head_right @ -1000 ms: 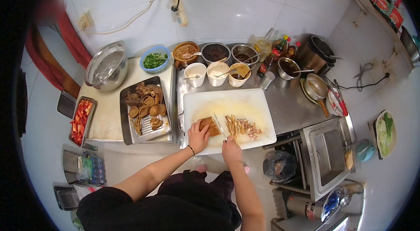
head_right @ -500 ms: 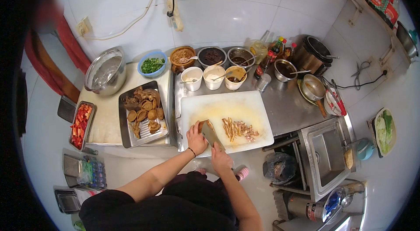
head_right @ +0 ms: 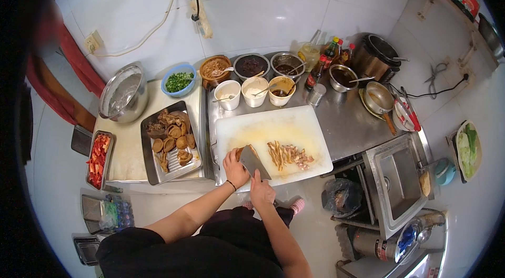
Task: The person slices cooked meat into thin strips on a white cutting board using a cleaver. They briefly lift a pot lid to check boiling water, then resume slicing the meat into uniform pieces.
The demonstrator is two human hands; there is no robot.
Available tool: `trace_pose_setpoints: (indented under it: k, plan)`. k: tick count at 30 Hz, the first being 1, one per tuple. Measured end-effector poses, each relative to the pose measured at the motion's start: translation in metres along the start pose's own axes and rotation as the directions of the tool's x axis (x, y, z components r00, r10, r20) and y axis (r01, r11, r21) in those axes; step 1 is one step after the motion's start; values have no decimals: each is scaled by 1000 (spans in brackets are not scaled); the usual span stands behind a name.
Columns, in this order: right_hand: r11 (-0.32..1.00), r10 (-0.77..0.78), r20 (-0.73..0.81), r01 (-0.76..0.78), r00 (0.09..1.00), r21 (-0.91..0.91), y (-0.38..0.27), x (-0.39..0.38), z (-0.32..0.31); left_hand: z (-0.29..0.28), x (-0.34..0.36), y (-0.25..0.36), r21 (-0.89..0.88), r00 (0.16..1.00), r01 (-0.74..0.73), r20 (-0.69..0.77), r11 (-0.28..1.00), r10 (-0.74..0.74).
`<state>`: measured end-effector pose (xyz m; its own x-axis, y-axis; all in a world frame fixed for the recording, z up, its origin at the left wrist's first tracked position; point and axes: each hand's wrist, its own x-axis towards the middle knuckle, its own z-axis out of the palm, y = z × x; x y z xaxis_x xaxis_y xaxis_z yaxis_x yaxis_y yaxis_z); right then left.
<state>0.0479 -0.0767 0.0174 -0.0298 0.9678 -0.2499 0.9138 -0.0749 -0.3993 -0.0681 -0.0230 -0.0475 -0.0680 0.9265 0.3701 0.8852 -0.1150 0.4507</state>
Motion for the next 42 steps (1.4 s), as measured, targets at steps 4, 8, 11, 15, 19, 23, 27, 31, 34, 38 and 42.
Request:
trace_pose_setpoints:
  k: [4,8,11,15,19,23,27,31,34,38,42]
  plan:
    - [999,33,41,-33,999,7,-9,3,-5,-6,1,2,-31,1000,-2,10,1000,2]
    - [999,44,88,-44,995,-3,-16,7,-9,-3,0,0,6,1000,7,15,1000,-7]
    - [998,57,105,-56,993,-7,-17,14,-6,-1,0,0,8,1000,-1,26,1000,1]
    - [998,65,132,-66,989,-4,-21,26,-6,-8,1,5,2,999,-24,29,1000,24]
    - [999,-2,97,-1,995,34,-19,45,-10,-4,2,2,5,999,-25,19,1000,25]
    - [996,0,80,-7,997,87,-14,45,-14,-6,4,5,30,998,10,54,1000,-12]
    - [994,45,72,-52,996,100,2,10,-24,1,2,3,99,999,31,17,995,-33]
    - [991,79,80,-87,994,105,12,-3,-34,0,4,7,87,1000,17,-12,996,-16]
    - [994,47,45,-51,998,93,11,-6,-21,-3,2,8,88,999,35,9,995,-36]
    - [995,6,0,-6,1000,101,8,-2,-12,-4,3,8,81,999,35,7,996,-35]
    - [997,-1,5,0,1000,71,5,1,-13,-4,3,7,74,999,36,9,997,-37]
